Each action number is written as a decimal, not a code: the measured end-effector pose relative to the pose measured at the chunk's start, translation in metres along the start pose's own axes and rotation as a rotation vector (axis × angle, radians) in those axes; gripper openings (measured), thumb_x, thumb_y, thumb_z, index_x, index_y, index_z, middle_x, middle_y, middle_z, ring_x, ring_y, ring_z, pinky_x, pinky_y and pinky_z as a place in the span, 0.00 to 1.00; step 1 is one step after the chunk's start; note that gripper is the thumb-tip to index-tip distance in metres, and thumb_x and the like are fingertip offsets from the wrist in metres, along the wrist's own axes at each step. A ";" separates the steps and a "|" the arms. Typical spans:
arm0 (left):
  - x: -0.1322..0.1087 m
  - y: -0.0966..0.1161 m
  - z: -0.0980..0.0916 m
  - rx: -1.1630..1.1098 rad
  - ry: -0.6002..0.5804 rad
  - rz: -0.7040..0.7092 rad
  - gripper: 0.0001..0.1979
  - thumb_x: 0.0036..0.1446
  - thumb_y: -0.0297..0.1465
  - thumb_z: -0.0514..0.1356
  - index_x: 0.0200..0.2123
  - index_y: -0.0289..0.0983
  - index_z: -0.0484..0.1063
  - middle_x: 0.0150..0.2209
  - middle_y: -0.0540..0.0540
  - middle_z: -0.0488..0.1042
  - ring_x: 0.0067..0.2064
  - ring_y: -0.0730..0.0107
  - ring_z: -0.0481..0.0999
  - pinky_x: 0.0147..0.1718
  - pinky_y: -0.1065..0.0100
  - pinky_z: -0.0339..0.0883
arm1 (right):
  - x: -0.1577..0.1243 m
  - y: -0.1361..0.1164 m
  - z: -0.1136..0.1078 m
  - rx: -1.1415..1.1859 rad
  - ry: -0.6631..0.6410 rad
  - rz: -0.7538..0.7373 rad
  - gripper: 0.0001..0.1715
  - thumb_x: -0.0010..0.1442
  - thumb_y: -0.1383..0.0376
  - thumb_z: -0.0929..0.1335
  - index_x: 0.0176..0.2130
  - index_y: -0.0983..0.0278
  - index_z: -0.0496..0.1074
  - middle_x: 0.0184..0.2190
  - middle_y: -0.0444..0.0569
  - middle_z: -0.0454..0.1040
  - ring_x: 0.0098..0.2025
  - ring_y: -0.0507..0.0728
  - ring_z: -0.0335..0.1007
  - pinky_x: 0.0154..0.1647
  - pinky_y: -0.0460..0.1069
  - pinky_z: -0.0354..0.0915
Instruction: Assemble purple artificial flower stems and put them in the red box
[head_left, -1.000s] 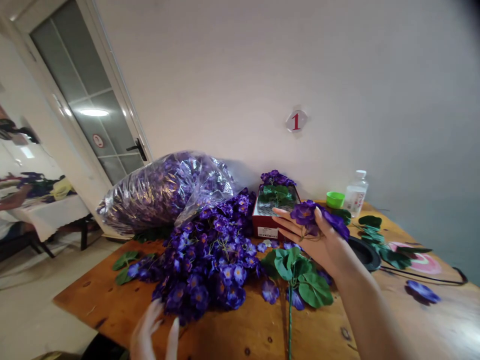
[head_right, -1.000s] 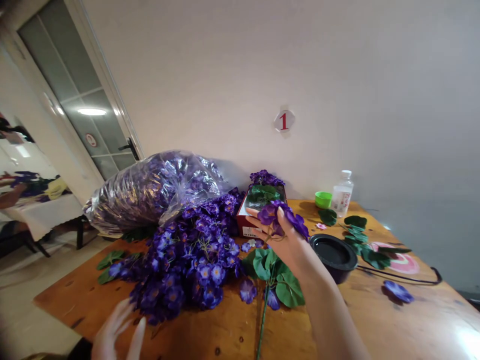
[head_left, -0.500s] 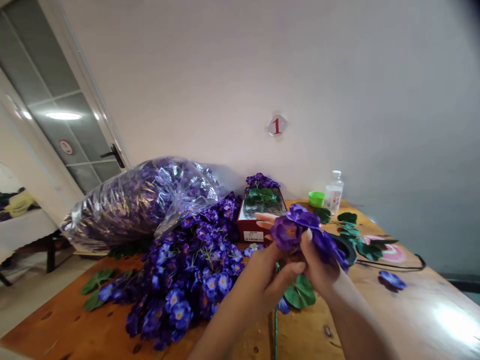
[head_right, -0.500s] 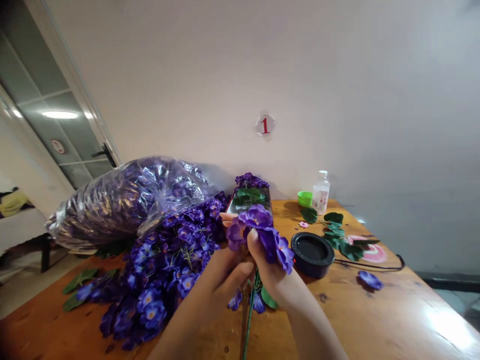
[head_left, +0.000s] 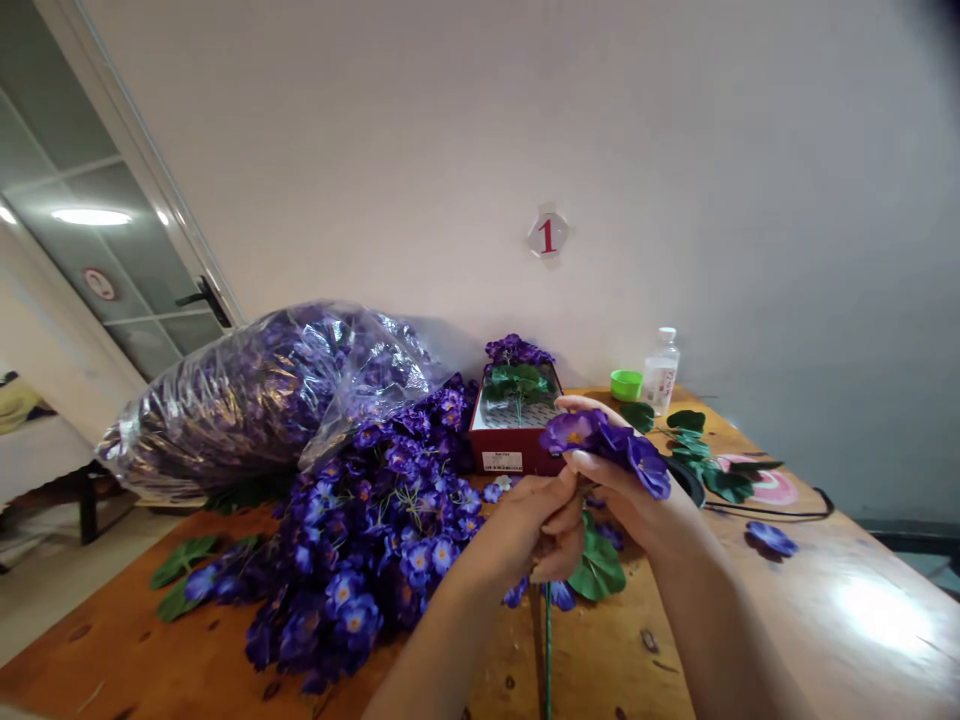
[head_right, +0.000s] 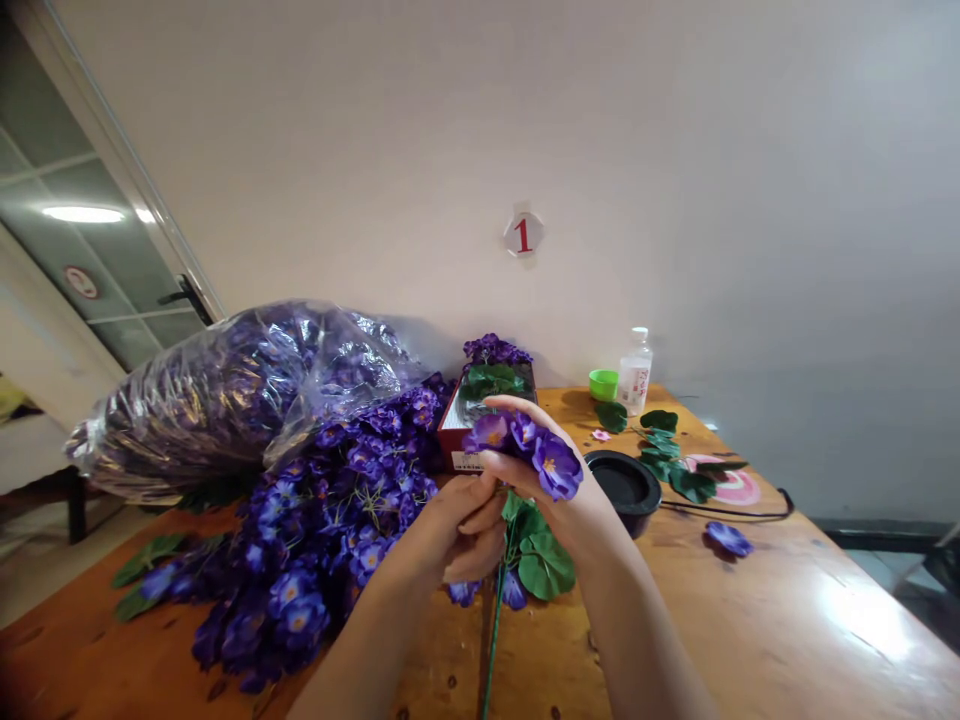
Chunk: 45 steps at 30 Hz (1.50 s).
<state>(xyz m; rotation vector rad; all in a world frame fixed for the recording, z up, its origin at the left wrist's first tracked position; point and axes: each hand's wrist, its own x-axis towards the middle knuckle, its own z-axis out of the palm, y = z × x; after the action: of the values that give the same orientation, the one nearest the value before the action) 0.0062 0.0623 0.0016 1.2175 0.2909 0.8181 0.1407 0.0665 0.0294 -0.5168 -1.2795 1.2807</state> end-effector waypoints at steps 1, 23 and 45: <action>0.001 0.000 -0.002 -0.048 -0.047 -0.002 0.26 0.59 0.48 0.52 0.17 0.39 0.51 0.08 0.57 0.54 0.08 0.81 0.47 0.08 0.76 0.41 | -0.001 -0.003 -0.002 0.037 -0.003 0.028 0.26 0.48 0.61 0.74 0.49 0.54 0.72 0.29 0.42 0.72 0.21 0.47 0.59 0.20 0.42 0.60; 0.050 -0.075 -0.132 1.199 0.648 -0.291 0.16 0.54 0.35 0.57 0.18 0.35 0.69 0.21 0.46 0.72 0.29 0.65 0.73 0.31 0.68 0.61 | 0.028 0.024 -0.142 -1.549 0.353 0.350 0.22 0.59 0.49 0.61 0.40 0.62 0.72 0.34 0.53 0.78 0.36 0.62 0.73 0.30 0.49 0.61; 0.033 -0.009 -0.076 0.997 0.565 0.154 0.16 0.59 0.40 0.54 0.28 0.35 0.74 0.34 0.46 0.76 0.36 0.68 0.73 0.37 0.70 0.63 | 0.038 0.059 -0.163 -1.643 0.289 0.430 0.17 0.63 0.55 0.59 0.39 0.62 0.70 0.35 0.56 0.78 0.37 0.63 0.74 0.30 0.49 0.60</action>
<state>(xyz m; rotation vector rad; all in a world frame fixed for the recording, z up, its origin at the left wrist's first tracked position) -0.0136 0.1380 -0.0265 1.9187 1.1775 1.2009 0.2542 0.1737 -0.0548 -2.0944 -1.7969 0.1238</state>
